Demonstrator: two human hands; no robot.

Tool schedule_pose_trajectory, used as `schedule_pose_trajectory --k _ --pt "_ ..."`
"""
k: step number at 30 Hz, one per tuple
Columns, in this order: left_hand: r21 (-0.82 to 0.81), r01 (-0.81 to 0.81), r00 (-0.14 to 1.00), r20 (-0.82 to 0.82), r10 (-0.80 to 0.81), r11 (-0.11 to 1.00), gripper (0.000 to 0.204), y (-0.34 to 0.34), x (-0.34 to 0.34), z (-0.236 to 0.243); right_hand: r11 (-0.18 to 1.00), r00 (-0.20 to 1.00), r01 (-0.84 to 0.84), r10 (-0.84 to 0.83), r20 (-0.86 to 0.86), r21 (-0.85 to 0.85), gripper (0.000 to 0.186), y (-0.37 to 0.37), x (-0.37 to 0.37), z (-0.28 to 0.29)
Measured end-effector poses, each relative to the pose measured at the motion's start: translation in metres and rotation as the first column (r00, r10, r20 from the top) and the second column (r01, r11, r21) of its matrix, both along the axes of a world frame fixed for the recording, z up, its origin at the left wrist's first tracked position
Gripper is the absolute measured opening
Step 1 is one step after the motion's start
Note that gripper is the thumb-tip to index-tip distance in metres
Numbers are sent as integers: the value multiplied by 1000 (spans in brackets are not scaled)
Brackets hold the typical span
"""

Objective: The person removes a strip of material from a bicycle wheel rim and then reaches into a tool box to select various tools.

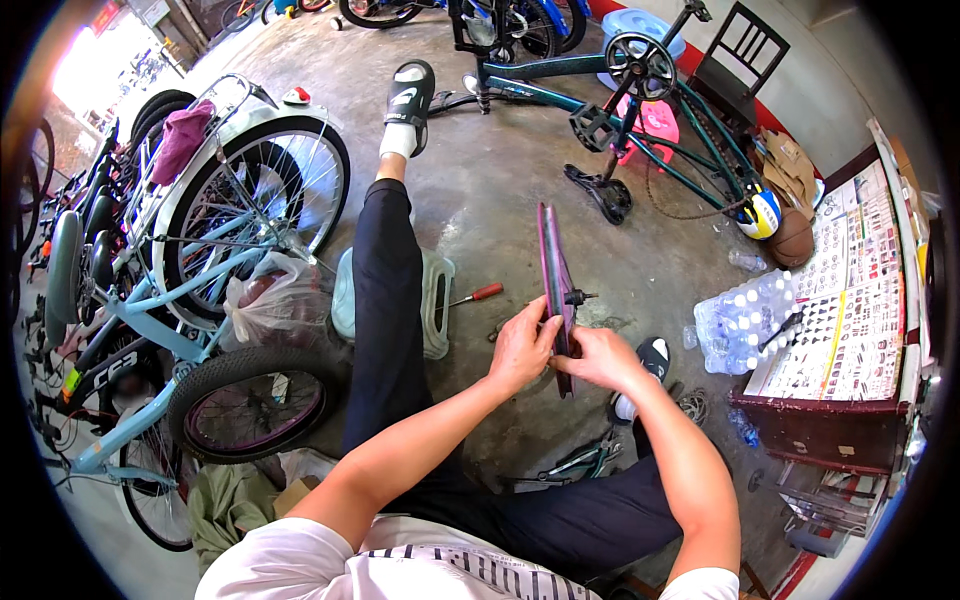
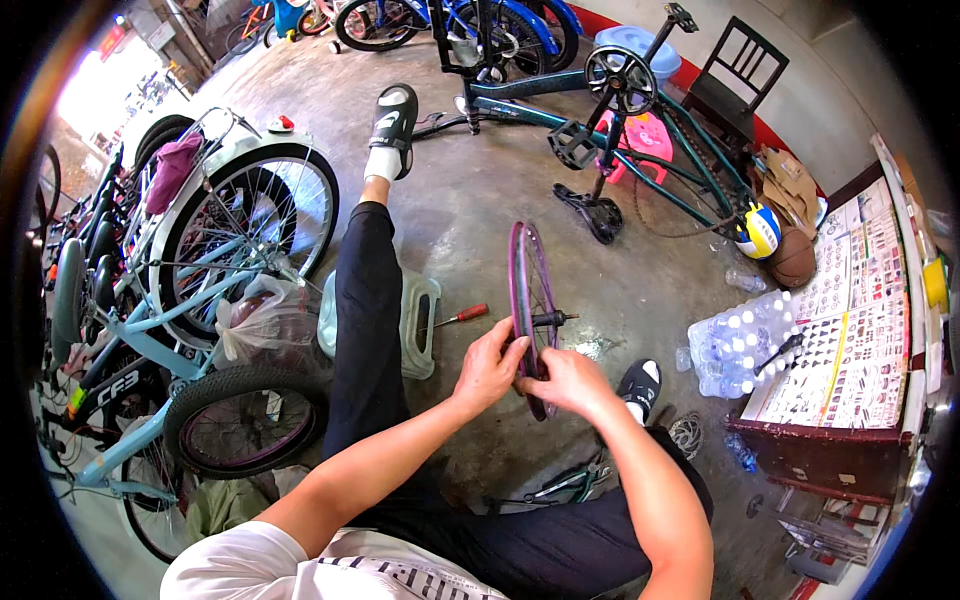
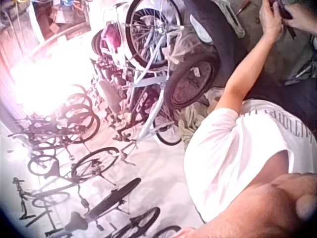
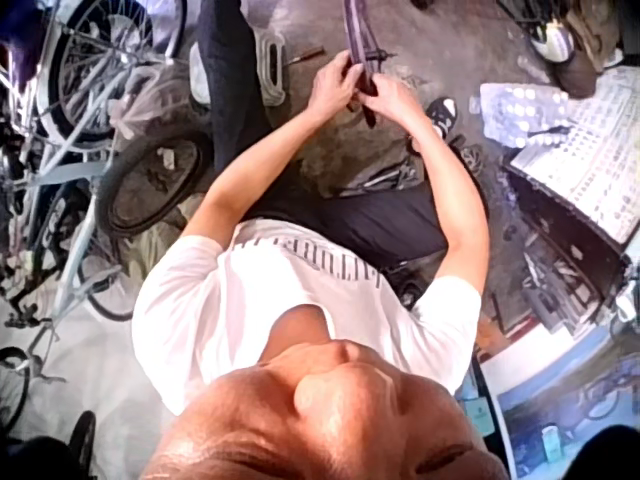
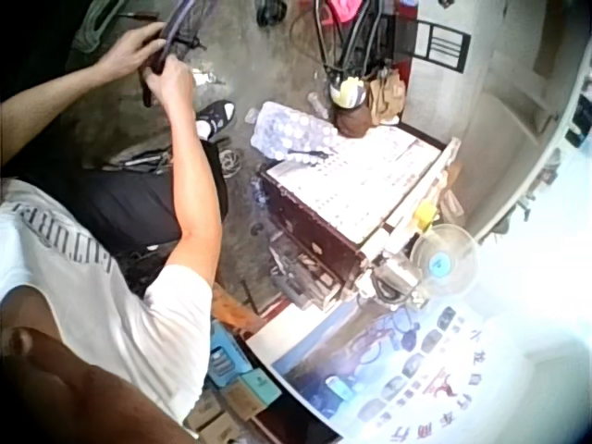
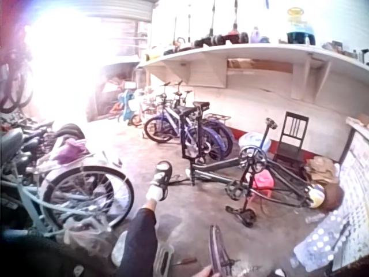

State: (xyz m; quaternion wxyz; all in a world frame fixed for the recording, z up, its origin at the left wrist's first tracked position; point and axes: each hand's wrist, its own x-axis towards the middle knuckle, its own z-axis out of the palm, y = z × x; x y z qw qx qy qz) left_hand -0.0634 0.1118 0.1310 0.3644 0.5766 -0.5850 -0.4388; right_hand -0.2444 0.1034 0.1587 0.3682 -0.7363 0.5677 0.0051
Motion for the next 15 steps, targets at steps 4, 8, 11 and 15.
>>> schedule_pose_trajectory --k 4,8,11,15 --pt "-70 63 998 31 -61 996 39 5 -10 -5 977 965 182 -199 169 108 44 -19 -33 21" --pt "-50 153 985 87 -148 987 39 8 -35 3 887 844 459 -419 333 -47 38 -34 -58 36" --pt "-75 183 970 174 -168 980 36 9 -54 6 848 821 524 -479 311 -78 42 -36 -72 33" --pt "-93 193 956 240 -167 977 32 4 -71 14 812 760 570 -579 294 126 36 -40 -78 27"
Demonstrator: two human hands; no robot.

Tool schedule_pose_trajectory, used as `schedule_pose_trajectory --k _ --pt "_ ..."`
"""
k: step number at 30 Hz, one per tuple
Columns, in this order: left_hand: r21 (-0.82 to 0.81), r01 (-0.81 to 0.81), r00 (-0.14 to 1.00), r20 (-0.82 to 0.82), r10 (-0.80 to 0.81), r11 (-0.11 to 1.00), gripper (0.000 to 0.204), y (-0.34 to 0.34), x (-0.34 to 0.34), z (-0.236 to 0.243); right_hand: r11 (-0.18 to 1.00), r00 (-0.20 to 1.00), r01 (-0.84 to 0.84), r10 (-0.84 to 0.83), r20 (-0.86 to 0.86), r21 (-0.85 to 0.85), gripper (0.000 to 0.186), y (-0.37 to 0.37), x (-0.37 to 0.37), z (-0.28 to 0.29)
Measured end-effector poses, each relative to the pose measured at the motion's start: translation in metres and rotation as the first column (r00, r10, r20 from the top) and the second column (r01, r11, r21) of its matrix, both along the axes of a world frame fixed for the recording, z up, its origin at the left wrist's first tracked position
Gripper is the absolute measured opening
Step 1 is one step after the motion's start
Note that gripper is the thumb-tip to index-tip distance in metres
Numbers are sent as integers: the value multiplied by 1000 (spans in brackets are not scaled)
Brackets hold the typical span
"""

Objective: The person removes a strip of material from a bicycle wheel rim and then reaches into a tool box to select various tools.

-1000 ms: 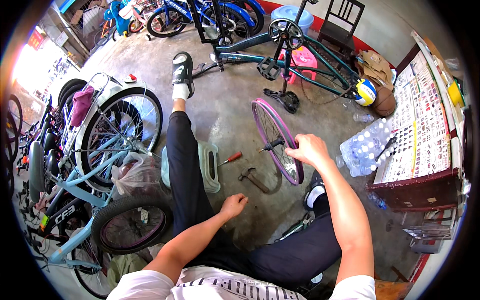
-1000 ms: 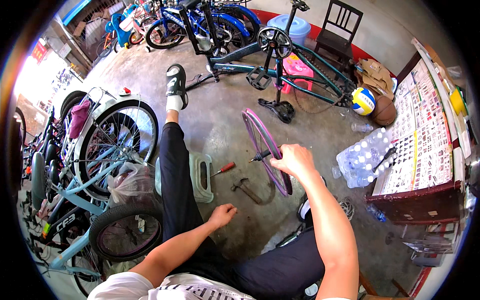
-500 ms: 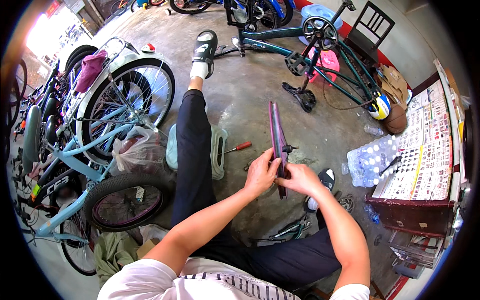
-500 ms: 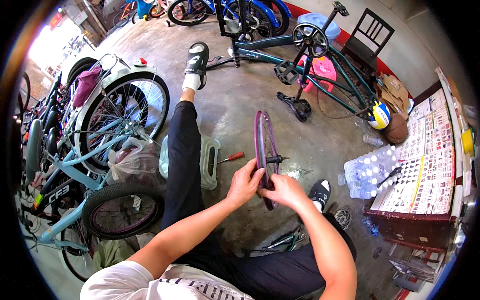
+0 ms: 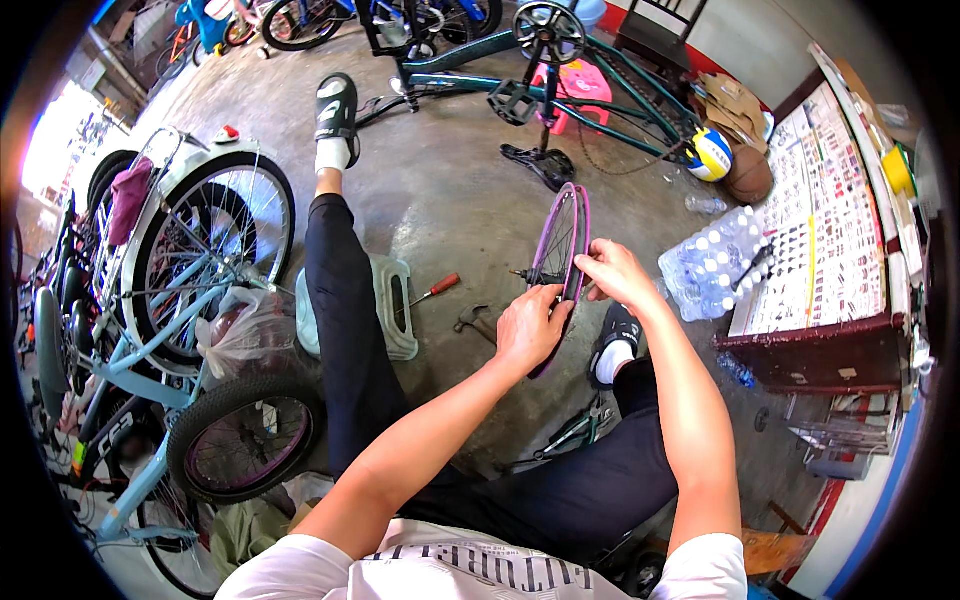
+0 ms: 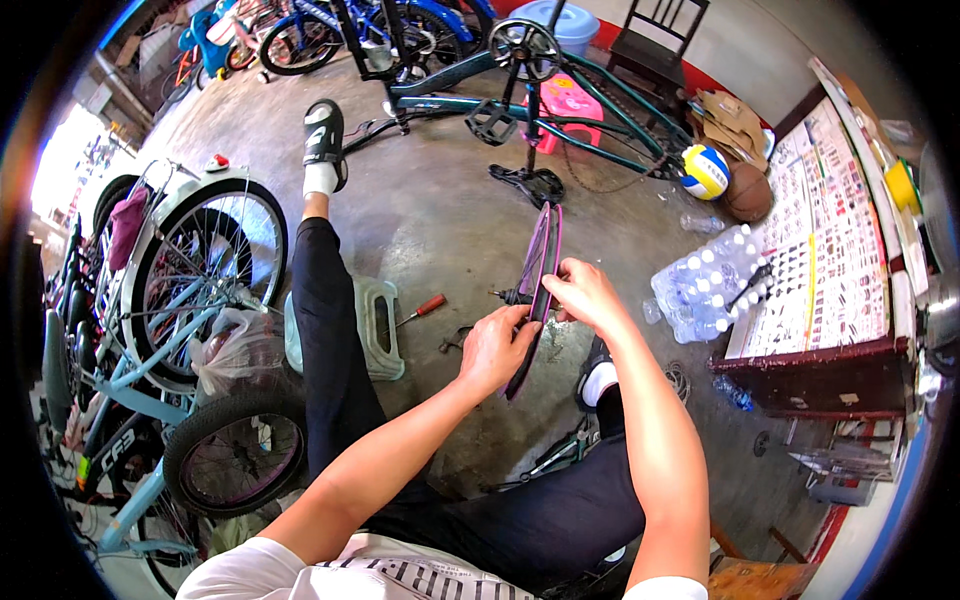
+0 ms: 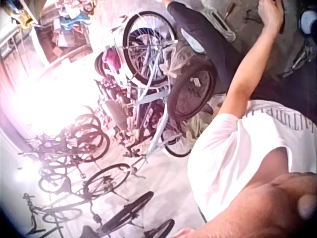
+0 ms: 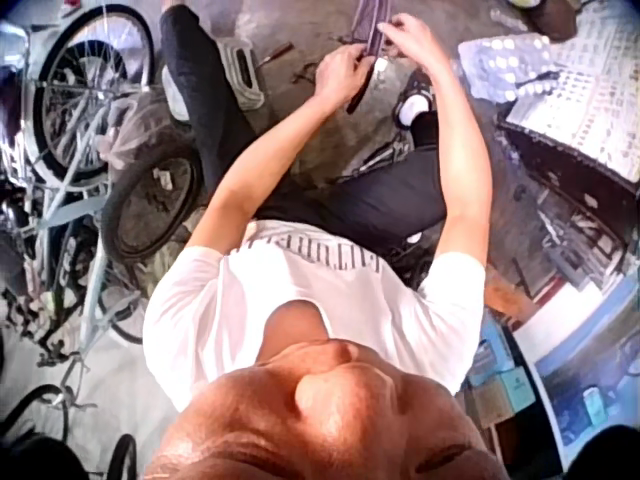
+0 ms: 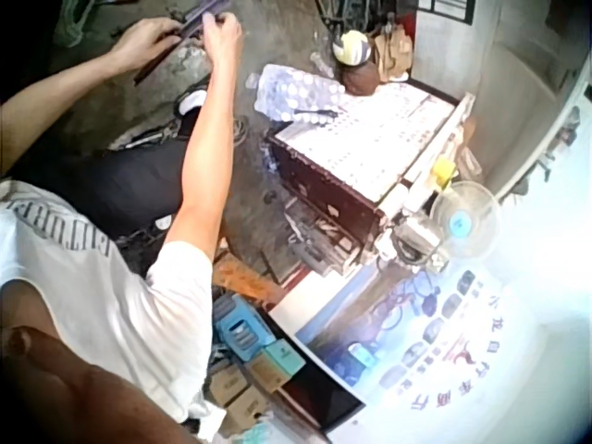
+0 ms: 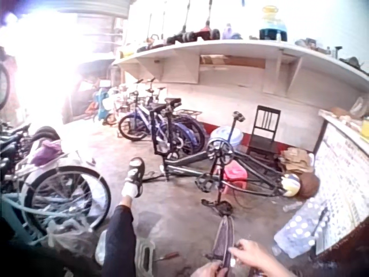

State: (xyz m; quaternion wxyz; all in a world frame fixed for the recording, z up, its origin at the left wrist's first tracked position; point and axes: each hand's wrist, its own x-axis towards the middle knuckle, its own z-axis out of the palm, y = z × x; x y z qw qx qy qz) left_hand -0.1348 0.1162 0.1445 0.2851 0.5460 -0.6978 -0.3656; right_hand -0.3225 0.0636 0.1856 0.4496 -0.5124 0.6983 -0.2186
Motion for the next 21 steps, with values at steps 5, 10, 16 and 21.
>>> schedule_pose_trajectory --k 5,10,16,21 --pt "-107 -105 992 -87 96 989 19 -9 -1 5 978 919 142 -189 347 155 32 -6 -2 -13" --pt "-391 -211 978 -78 196 896 16 14 28 -7 960 837 237 -281 469 151 28 -13 -3 -24" --pt "-390 -137 990 -24 139 910 22 31 40 -27 928 759 330 -369 536 170 28 -16 0 -25" --pt "-305 -124 985 79 155 944 35 38 34 -26 914 738 376 -395 547 153 26 -10 9 -26"
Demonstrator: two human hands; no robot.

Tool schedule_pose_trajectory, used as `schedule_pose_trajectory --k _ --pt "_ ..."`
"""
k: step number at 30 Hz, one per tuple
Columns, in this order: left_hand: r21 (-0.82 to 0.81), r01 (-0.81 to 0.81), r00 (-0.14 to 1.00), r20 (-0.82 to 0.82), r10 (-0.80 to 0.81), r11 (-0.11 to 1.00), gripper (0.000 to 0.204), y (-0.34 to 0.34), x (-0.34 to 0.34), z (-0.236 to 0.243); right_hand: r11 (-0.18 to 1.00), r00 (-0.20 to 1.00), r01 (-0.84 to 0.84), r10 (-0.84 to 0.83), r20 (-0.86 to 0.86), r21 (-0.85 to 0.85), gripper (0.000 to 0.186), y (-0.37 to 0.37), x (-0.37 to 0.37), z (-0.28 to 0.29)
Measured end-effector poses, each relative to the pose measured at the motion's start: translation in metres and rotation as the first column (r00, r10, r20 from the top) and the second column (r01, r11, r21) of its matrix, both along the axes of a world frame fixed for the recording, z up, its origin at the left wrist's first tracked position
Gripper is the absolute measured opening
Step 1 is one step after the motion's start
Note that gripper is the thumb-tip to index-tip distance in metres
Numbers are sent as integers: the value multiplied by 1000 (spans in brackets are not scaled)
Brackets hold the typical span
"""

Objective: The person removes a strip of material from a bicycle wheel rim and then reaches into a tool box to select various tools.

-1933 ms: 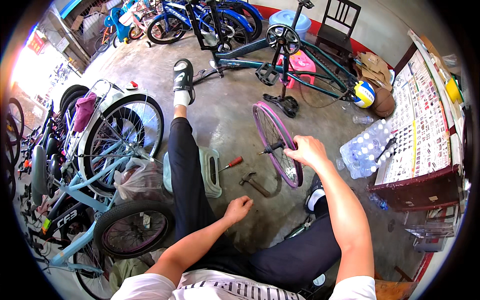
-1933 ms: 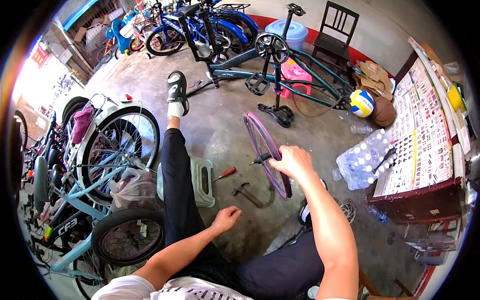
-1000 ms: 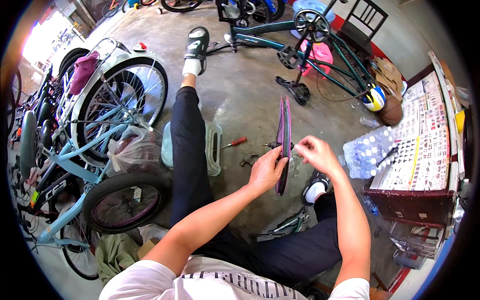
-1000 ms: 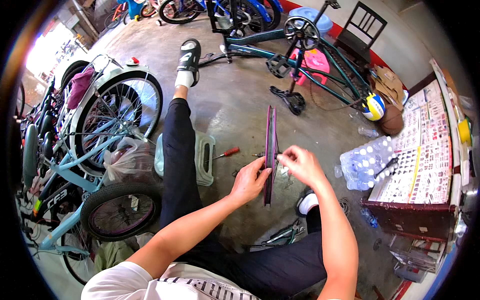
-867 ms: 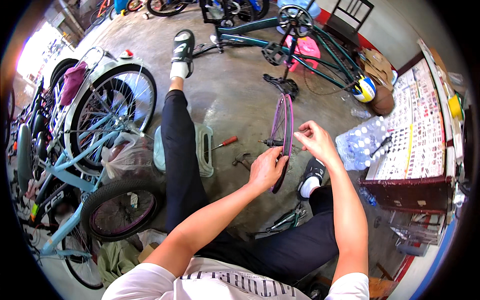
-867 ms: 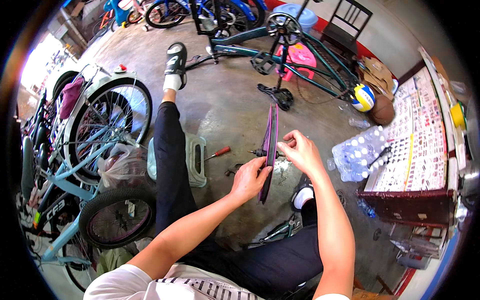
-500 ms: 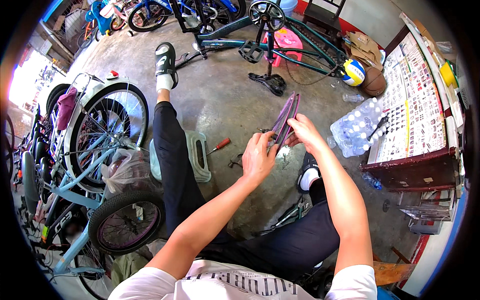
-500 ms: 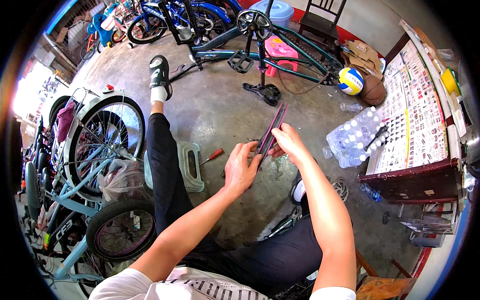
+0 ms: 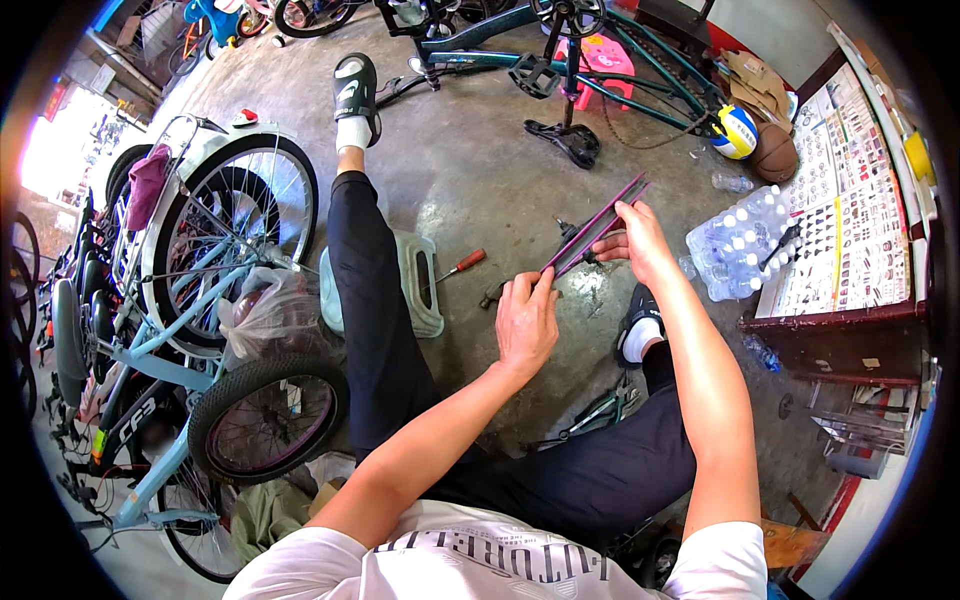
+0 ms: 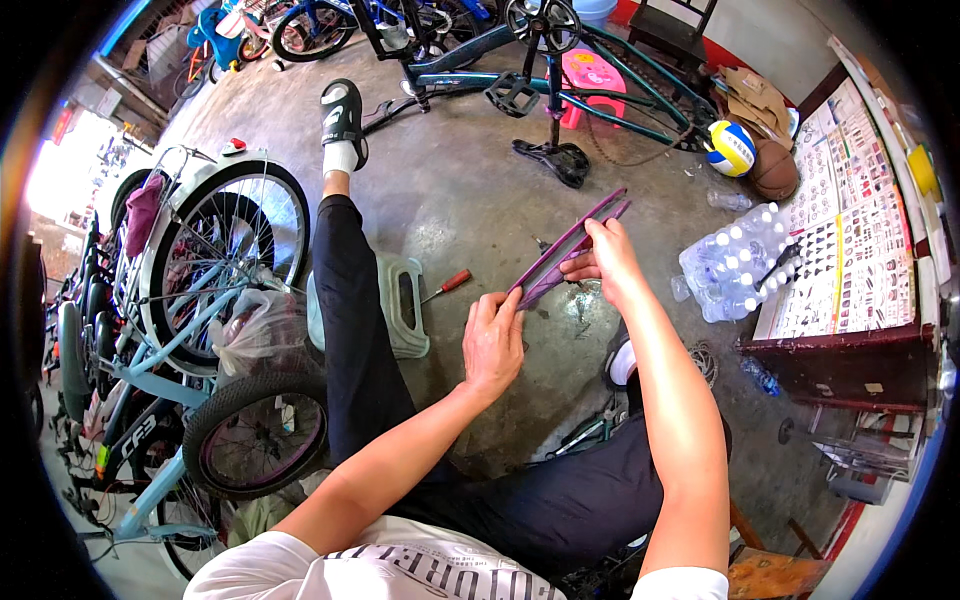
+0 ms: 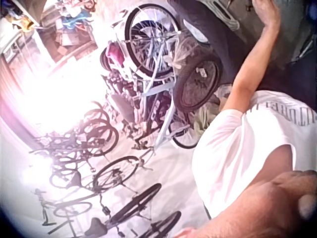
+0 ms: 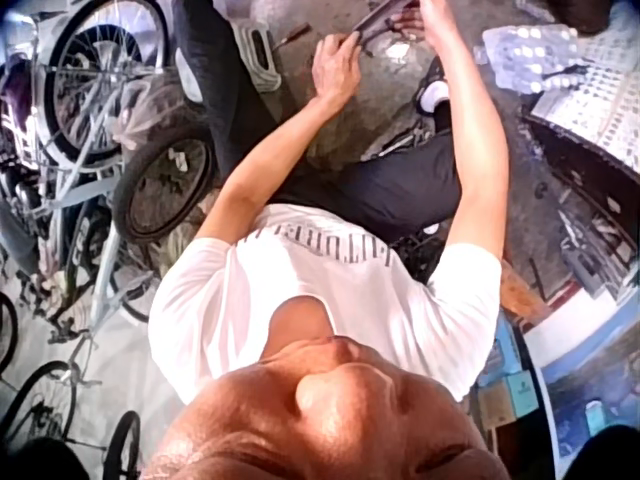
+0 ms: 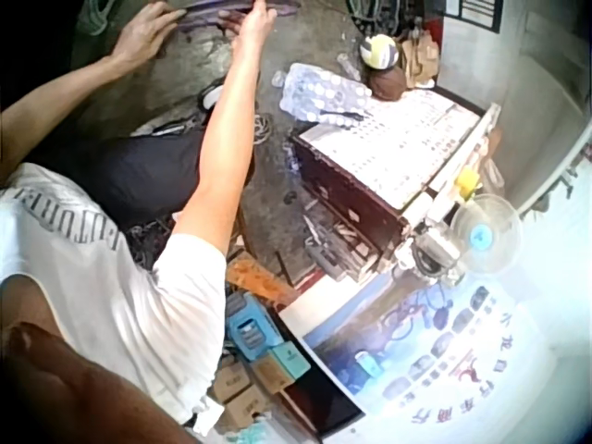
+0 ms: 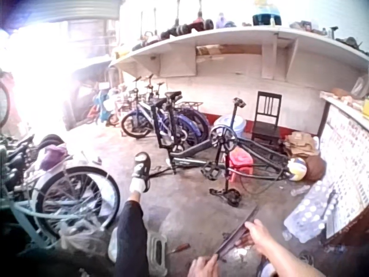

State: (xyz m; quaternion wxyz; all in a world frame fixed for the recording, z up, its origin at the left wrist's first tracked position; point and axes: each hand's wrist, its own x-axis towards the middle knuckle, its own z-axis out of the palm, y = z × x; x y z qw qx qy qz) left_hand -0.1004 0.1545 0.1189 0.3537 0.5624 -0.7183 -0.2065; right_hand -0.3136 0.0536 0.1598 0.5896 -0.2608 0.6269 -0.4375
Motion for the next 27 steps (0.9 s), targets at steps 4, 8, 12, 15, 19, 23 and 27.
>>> schedule_pose_trajectory --k 4,8,12,15,19,23,27 --pt "9 -11 1000 -4 11 1000 40 1 -5 -1 1000 999 28 -28 18 -4 25 1 0 1" --pt "69 -66 992 -104 73 995 33 -3 -7 0 998 998 58 -57 26 -12 26 2 1 -2" --pt "99 -98 981 -160 114 990 25 -8 -7 -2 996 996 68 -65 56 -49 27 6 -1 -5" --pt "121 -126 971 -188 147 985 22 -9 -10 -3 996 995 71 -67 68 -58 27 8 -1 -7" --pt "91 -172 960 -209 187 981 20 -7 -14 -6 996 996 69 -65 57 -62 27 12 1 -4" --pt "59 -218 954 -197 225 974 18 -3 -16 -7 997 996 63 -60 58 -52 27 15 2 -7" --pt "15 -244 953 -179 243 970 15 -2 -14 -10 996 997 67 -64 44 -57 28 17 7 -5"
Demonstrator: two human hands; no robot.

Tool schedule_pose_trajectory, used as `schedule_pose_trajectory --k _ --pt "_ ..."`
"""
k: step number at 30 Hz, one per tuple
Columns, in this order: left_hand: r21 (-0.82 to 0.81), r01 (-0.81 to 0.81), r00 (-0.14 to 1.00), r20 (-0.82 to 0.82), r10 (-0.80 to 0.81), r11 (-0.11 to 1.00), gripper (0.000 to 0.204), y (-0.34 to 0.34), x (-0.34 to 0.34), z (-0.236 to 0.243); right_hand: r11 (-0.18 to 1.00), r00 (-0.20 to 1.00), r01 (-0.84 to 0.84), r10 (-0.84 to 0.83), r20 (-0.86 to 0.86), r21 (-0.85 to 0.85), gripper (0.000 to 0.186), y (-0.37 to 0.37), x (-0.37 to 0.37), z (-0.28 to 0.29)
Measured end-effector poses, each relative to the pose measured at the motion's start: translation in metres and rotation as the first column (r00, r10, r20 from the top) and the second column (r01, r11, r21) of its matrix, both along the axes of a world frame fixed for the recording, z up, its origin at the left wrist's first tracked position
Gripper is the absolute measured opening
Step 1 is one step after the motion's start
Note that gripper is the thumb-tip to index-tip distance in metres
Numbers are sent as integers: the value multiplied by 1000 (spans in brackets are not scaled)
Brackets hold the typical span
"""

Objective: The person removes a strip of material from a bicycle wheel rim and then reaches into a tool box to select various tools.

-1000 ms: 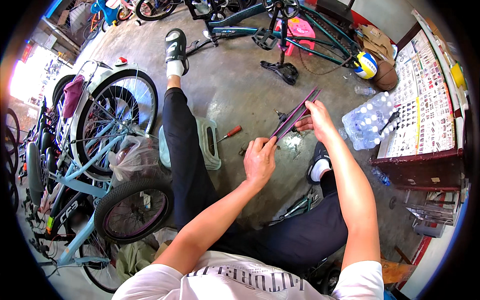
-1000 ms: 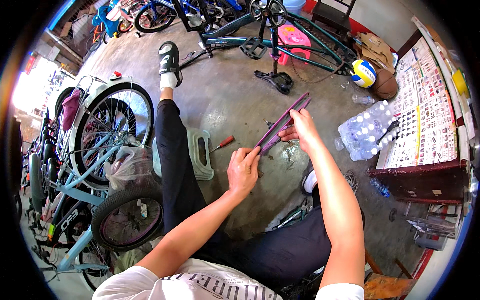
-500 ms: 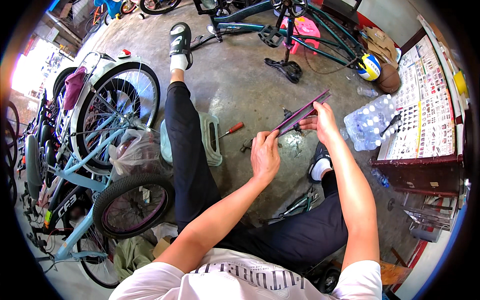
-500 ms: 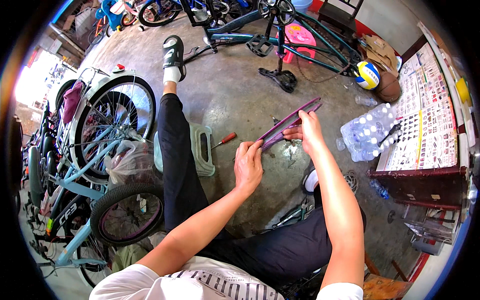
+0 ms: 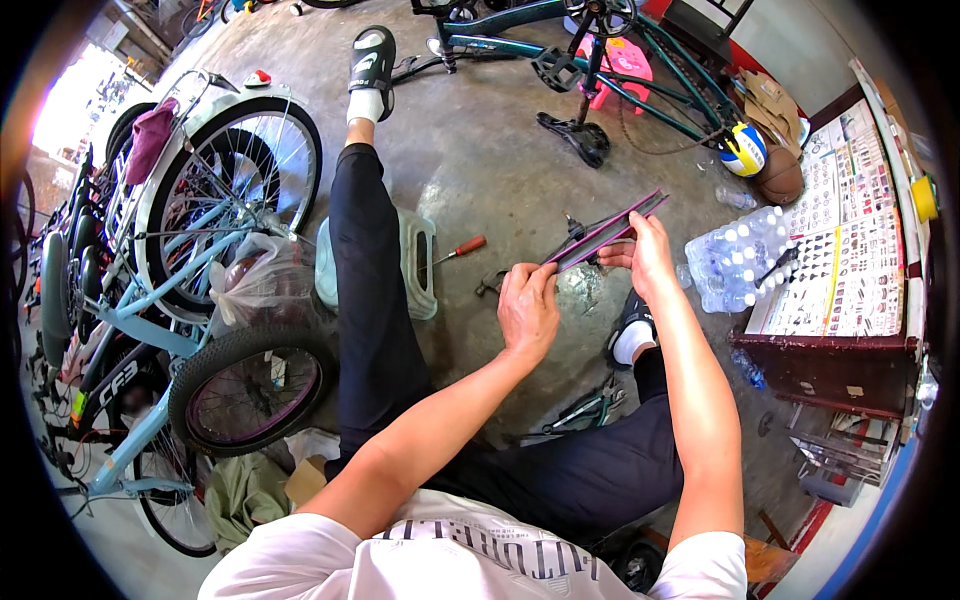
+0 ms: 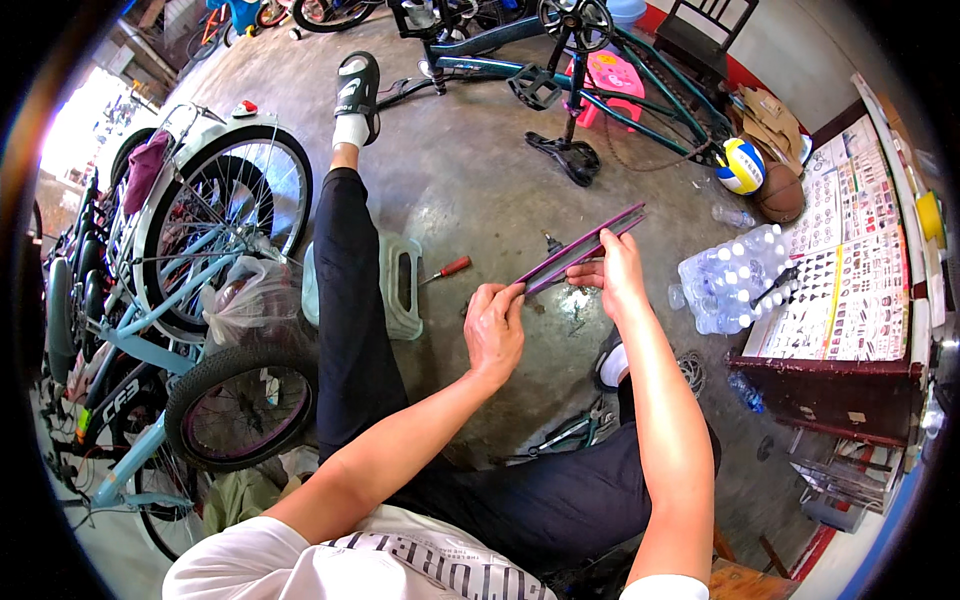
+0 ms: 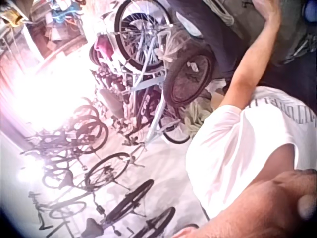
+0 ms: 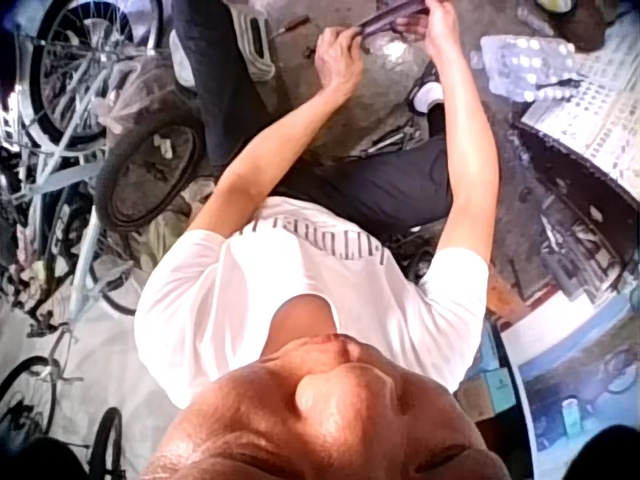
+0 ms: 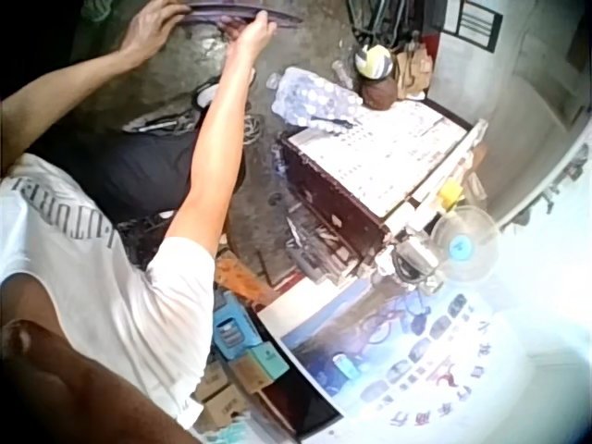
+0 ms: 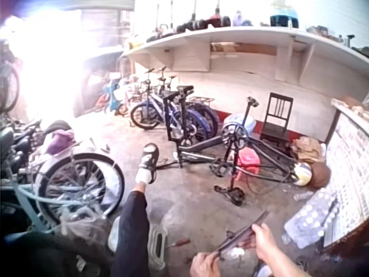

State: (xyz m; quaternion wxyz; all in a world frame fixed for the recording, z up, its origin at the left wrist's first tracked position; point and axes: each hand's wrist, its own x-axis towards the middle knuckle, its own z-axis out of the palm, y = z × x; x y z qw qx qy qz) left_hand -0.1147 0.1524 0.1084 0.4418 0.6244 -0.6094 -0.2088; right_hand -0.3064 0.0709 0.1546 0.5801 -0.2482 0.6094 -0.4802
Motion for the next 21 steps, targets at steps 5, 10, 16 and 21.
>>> schedule_pose_trajectory --k 5,10,16,21 --pt "-21 -11 1000 -12 11 1000 13 -2 5 -4 1000 1000 9 -9 7 6 28 1 5 -2" --pt "-56 -22 1000 15 23 998 12 -6 11 -5 1000 999 15 -15 32 -4 27 0 13 -1" --pt "-26 -28 999 -24 28 999 13 -6 13 -8 1000 999 8 -7 34 -23 26 -1 15 -2" --pt "-56 -26 999 -22 25 998 13 -13 16 -11 1000 998 23 -22 66 -15 26 -1 18 3"
